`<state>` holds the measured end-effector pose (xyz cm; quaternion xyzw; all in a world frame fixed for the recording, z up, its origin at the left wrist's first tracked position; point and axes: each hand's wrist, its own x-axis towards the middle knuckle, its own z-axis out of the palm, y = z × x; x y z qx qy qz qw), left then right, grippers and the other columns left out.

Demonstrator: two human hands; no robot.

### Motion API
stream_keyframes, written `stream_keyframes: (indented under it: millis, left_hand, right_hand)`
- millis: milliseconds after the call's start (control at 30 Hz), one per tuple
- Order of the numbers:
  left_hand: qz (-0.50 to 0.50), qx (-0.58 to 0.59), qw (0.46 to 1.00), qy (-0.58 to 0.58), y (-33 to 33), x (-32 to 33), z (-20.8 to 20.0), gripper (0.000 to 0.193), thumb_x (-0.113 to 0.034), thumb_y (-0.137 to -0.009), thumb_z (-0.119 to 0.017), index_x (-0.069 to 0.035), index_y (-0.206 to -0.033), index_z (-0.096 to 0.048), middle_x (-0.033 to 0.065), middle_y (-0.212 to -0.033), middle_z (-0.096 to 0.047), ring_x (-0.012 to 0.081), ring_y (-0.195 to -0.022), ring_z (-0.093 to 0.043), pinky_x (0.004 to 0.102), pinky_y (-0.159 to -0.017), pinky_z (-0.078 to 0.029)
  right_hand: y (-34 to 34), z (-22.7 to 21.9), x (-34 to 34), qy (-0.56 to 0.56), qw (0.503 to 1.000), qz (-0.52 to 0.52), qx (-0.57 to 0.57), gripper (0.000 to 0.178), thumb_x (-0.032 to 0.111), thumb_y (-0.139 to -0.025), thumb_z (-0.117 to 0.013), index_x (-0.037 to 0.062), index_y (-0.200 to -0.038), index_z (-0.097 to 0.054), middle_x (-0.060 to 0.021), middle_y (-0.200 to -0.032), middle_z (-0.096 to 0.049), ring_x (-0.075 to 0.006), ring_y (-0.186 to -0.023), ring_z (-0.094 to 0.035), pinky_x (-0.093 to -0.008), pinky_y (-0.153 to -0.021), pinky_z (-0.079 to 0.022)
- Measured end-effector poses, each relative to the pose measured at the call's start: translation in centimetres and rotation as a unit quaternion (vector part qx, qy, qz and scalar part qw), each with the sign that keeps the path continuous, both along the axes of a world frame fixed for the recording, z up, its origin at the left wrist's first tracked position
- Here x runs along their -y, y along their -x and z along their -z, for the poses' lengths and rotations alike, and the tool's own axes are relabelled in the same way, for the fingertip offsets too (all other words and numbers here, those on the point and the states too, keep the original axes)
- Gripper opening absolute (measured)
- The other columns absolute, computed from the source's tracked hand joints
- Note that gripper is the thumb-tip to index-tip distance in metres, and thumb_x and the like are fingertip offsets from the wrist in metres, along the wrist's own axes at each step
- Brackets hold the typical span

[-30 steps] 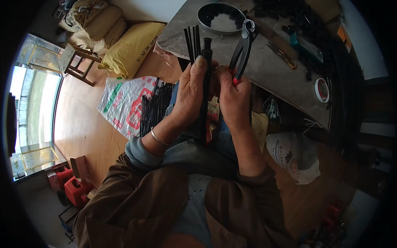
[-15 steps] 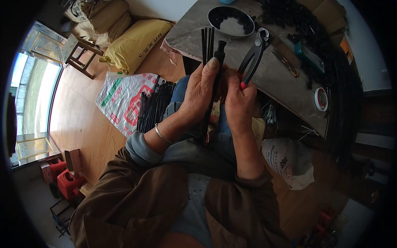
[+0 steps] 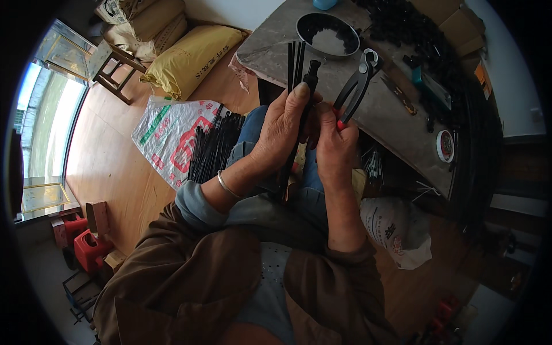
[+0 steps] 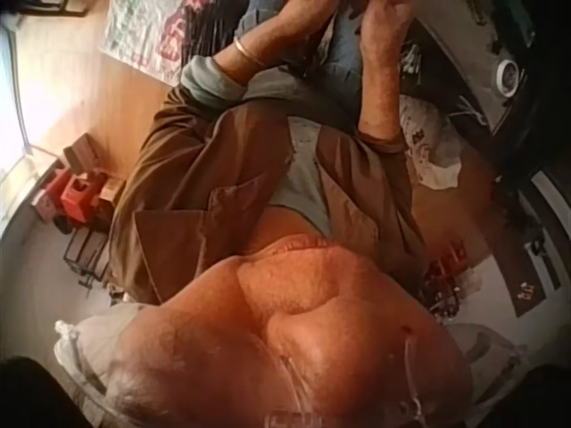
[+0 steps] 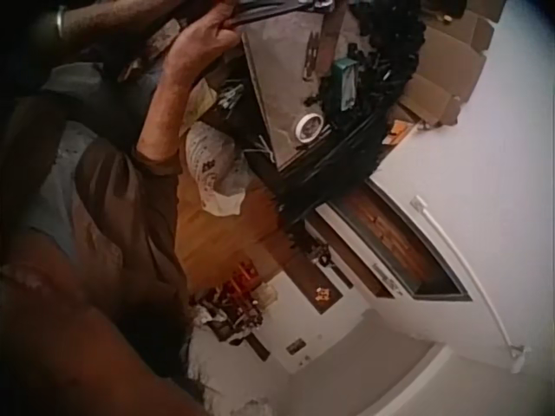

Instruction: Assembling umbrella ribs into a central hub to create the umbrella frame.

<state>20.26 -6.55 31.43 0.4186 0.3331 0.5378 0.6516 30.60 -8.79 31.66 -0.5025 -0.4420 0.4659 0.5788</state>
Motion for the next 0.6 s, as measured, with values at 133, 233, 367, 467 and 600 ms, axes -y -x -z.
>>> stream_keyframes:
  millis: [133,233,367,467,600]
  left_hand:
    - [0.002,-0.004,1.0,0.0,0.2,0.07,0.04,0.048,-0.046,-0.098,-0.04,-0.001,-0.098,-0.055,-0.0006,-0.063,-0.049,0.0051,-0.051,-0.043,0.0202,-0.045,-0.034]
    - [0.011,0.007,1.0,-0.006,0.03,-0.03,0.2,0.047,-0.046,-0.098,-0.039,-0.002,-0.098,-0.055,-0.0007,-0.063,-0.05,0.0049,-0.051,-0.043,0.0201,-0.045,-0.034]
    - [0.012,0.012,1.0,-0.001,-0.02,0.06,0.02,0.047,-0.046,-0.099,-0.039,-0.002,-0.098,-0.055,-0.0008,-0.063,-0.05,0.0047,-0.051,-0.043,0.0203,-0.045,-0.034]
    - [0.006,0.009,1.0,-0.018,-0.18,0.11,-0.23,0.047,-0.046,-0.099,-0.039,-0.003,-0.1,-0.056,-0.0009,-0.064,-0.05,0.0048,-0.051,-0.043,0.0201,-0.045,-0.034]
    - [0.034,0.02,0.999,-0.012,0.2,-0.01,-0.36,0.046,-0.046,-0.098,-0.04,-0.003,-0.099,-0.055,-0.0005,-0.063,-0.05,0.0056,-0.05,-0.044,0.0203,-0.044,-0.034]
  right_hand:
    - [0.13,-0.01,-0.05,-0.002,1.0,-0.01,0.002,0.029,0.032,-0.096,-0.053,0.0035,-0.095,-0.058,0.0007,-0.069,-0.057,-0.0066,-0.054,-0.05,-0.0208,-0.043,-0.036]
    - [0.02,-0.1,-0.04,0.002,1.0,-0.005,0.013,0.029,0.032,-0.096,-0.053,0.0033,-0.094,-0.059,0.0007,-0.069,-0.057,-0.0068,-0.054,-0.05,-0.021,-0.043,-0.036]
    - [0.29,-0.58,-0.05,0.018,1.0,0.015,-0.006,0.025,0.027,-0.096,-0.054,0.0047,-0.089,-0.062,0.0058,-0.063,-0.05,-0.0039,-0.053,-0.043,-0.0202,-0.047,-0.031]
    - [0.15,-0.63,-0.26,-0.005,1.0,0.017,0.018,0.023,0.025,-0.096,-0.055,0.0035,-0.091,-0.063,0.0055,-0.065,-0.052,-0.0037,-0.056,-0.044,-0.0199,-0.05,-0.033]
    - [-0.37,-0.92,-0.32,-0.053,0.992,0.021,0.117,0.022,0.022,-0.094,-0.057,0.0006,-0.094,-0.064,0.0047,-0.069,-0.054,-0.0035,-0.06,-0.046,-0.0199,-0.055,-0.037]
